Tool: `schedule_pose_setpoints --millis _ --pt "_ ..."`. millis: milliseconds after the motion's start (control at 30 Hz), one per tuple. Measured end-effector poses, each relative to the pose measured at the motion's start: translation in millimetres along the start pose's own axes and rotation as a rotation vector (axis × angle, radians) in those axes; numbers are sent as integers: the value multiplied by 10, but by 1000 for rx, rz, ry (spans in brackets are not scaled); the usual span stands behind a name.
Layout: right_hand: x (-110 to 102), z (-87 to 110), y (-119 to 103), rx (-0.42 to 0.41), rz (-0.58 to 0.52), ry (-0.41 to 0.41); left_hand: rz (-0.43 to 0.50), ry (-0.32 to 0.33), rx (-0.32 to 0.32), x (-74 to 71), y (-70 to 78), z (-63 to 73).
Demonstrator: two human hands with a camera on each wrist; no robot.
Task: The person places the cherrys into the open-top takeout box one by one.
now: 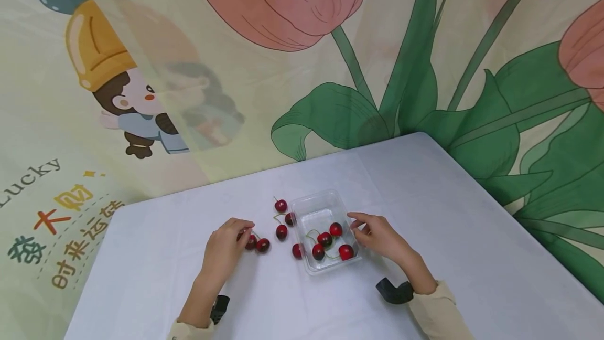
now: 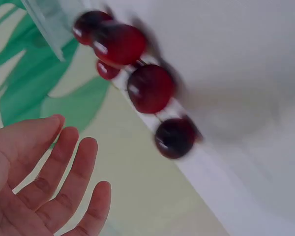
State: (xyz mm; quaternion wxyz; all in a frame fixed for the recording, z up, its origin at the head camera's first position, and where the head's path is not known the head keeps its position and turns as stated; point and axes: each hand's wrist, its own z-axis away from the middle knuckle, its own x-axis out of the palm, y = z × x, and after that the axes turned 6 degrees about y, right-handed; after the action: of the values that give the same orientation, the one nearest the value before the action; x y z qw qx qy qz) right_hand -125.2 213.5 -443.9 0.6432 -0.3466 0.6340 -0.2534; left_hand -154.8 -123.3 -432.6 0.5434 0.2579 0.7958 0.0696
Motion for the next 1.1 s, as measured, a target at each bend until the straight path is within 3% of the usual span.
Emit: schedule_pose_setpoints --millis 133,333,633,1100 --pt "0 11 21 -6 -3 3 -29 -44 -71 -27 -141 12" --pt "15 31 44 -4 -11 -3 -76 -93 -100 55 -307 21" --pt "17 39 40 -17 -29 -23 -120 -230 -166 134 -388 0" --pt "6 11 7 -11 -13 -2 -65 -226 -154 144 -396 -9"
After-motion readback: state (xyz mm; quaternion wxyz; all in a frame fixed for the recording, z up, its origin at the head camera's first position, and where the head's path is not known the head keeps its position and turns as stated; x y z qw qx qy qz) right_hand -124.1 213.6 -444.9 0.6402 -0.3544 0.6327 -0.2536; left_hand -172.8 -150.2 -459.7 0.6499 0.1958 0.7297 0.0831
